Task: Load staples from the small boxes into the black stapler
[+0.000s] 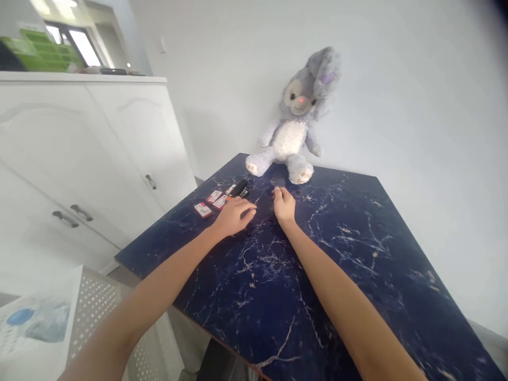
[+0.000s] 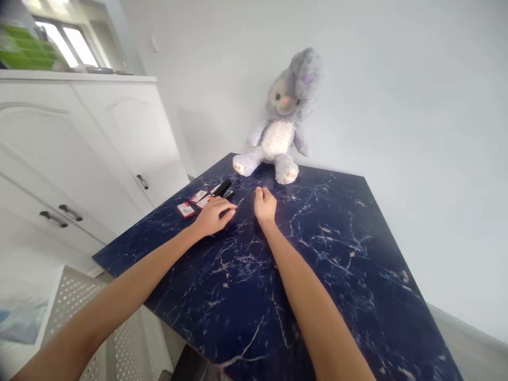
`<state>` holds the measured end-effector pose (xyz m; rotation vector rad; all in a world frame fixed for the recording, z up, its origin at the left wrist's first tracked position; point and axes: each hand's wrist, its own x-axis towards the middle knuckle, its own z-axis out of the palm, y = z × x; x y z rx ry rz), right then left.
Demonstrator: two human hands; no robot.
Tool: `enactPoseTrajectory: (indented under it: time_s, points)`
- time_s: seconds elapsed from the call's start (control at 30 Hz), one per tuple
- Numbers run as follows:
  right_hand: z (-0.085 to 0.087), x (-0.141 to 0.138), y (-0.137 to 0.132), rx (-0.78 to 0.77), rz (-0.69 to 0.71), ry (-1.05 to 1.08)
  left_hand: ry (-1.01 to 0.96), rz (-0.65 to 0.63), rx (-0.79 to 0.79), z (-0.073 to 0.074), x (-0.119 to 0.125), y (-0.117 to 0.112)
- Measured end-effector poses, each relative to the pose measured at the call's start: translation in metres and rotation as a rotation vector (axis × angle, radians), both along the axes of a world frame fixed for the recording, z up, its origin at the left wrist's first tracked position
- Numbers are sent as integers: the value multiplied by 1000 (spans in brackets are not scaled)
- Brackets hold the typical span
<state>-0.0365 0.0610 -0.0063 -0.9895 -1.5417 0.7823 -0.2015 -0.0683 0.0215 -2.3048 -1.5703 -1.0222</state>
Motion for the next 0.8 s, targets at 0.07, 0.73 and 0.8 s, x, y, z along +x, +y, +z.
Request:
enactPoseTrajectory:
  time_s: [0.07,0.73,0.8]
  points:
    - [0,33,-16,-65,6,-10,17,-89,-97,-6,24,-7]
    - [3,130,-40,278,179,-569,363,-134,-433,-12,138,52]
    - [3,129,-41,255,193,-558,361,-133,-443,-12,138,52]
